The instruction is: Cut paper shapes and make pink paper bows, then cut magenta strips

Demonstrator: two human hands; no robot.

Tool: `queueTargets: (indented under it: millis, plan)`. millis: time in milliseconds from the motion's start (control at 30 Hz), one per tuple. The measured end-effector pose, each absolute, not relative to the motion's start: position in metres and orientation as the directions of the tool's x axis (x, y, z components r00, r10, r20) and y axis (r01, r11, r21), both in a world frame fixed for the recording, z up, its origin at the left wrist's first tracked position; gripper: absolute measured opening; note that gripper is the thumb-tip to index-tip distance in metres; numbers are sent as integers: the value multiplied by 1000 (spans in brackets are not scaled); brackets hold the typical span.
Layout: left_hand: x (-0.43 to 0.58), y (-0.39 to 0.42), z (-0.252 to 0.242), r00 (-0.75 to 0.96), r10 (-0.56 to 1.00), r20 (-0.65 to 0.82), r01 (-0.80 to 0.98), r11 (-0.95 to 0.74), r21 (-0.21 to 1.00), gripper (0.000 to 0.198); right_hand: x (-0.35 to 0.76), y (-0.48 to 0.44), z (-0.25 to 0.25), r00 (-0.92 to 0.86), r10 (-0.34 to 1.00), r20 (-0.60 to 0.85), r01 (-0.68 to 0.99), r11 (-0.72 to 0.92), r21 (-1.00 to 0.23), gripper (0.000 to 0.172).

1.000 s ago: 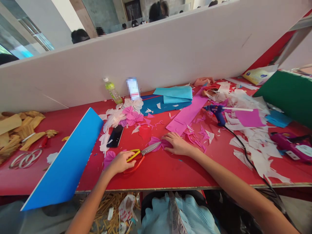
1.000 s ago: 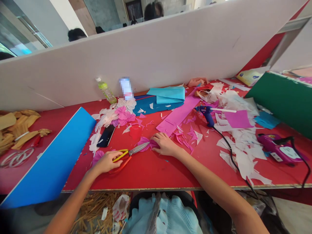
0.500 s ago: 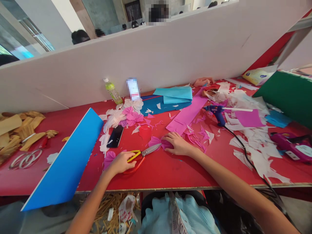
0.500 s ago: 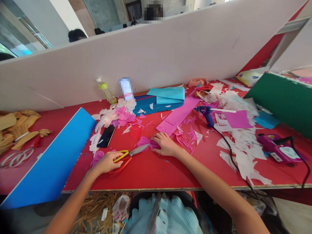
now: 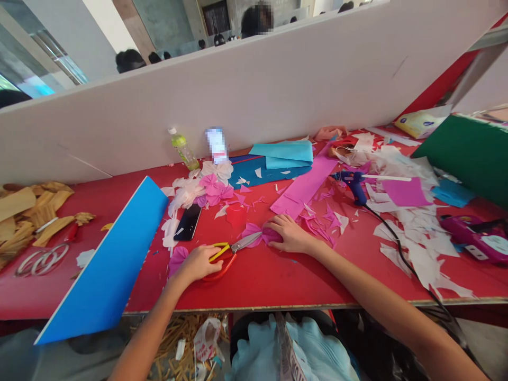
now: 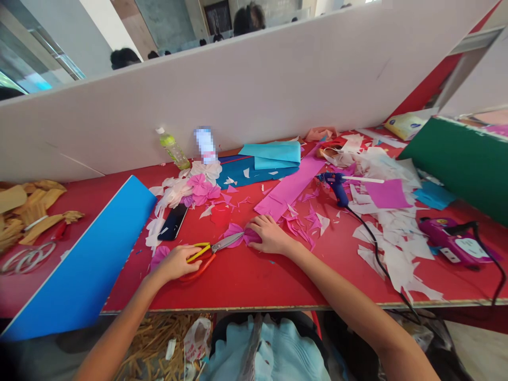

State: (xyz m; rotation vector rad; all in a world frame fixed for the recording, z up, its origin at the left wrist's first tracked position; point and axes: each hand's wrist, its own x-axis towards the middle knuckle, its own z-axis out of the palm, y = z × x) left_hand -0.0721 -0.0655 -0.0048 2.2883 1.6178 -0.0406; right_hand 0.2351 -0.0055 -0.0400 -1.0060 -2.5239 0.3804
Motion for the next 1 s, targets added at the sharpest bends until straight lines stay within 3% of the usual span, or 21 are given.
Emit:
queueTargets:
  millis: [300,600,833,1000]
  plan:
    - [-70,-68,1,327,923,-204,915,-255,311,47,237,-4,-42,-656,714,244,631,697,-341,53]
    - [-64,-69,3,335,913,-234,920,-263,292,39,237,-5,-42,-650,722,239,634,688,-353,52]
    - [-80,-69,-8,301,950,-81,843,-226,488,41,237,-4,-43,-619,737,273,641,674,-368,38]
    - [-90,-59,-12,143,989,41,909,-147,390,35,239,1,-48,-590,728,348,633,685,-360,20]
